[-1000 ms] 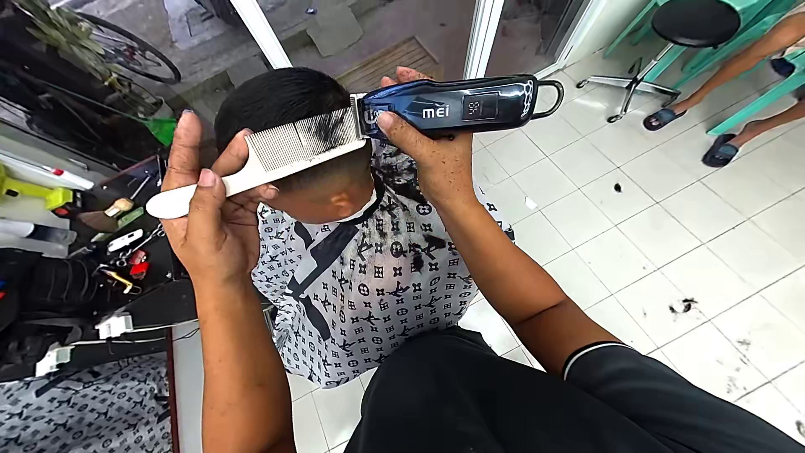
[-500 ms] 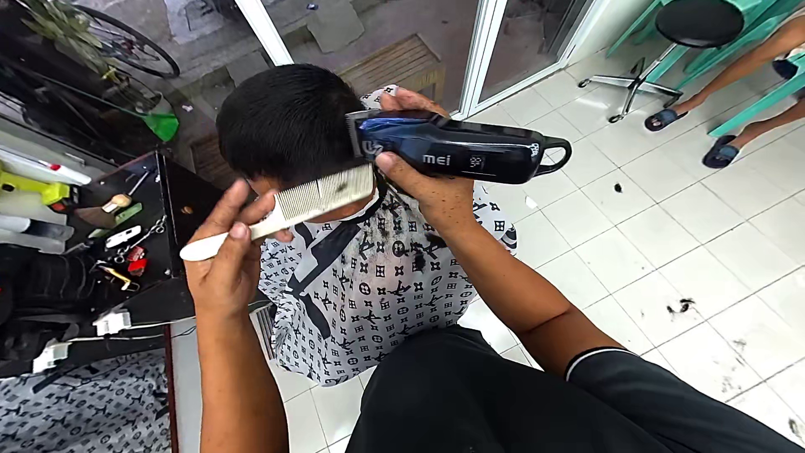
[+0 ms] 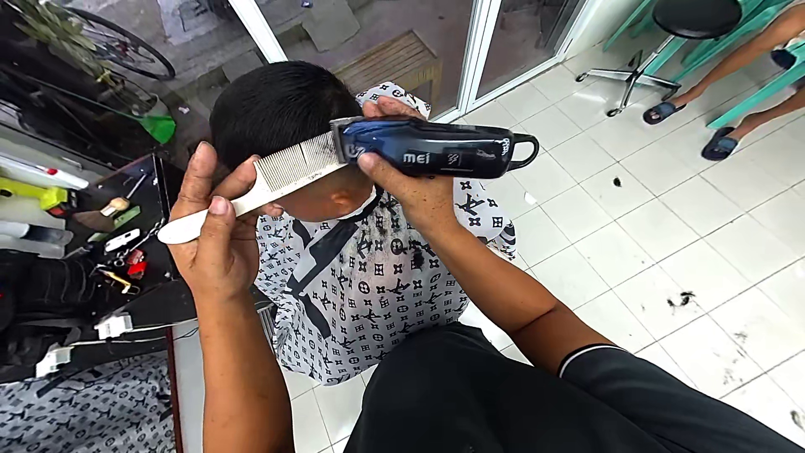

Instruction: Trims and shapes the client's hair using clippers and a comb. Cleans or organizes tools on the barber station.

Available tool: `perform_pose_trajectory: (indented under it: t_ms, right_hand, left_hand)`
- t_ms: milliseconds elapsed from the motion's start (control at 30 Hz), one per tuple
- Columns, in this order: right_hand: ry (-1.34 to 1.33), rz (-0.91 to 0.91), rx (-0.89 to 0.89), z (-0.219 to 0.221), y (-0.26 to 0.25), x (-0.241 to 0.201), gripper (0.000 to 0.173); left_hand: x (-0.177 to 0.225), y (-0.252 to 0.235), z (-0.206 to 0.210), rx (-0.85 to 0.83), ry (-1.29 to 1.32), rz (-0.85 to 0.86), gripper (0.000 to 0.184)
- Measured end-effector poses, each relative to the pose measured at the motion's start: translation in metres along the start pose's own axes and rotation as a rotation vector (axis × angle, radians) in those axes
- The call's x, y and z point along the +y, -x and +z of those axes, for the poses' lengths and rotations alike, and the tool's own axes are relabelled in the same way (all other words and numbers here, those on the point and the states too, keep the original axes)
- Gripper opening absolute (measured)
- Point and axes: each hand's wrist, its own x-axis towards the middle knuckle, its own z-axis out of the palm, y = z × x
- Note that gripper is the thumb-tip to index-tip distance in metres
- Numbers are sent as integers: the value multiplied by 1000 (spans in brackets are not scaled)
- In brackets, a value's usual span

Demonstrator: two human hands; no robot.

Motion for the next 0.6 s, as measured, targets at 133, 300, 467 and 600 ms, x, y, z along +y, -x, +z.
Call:
perform_pose_trajectory:
  t_ms: [133,300,467,600]
  right_hand:
    - [28,-16,-114,5,8,-9,66]
    - [6,-45,56,-23,11,13,59]
    - [-67,29,145,-26,12,27,59]
    - [-111,47,177,-21,11,27,59]
  left_hand:
    - [2,17,-5,19,-33,-65,45]
    - [3,36,-3,14,-147,-182,44]
    - [4,21,10,29,-153,-87,50]
    - [6,14,15,36,-121,-52,51]
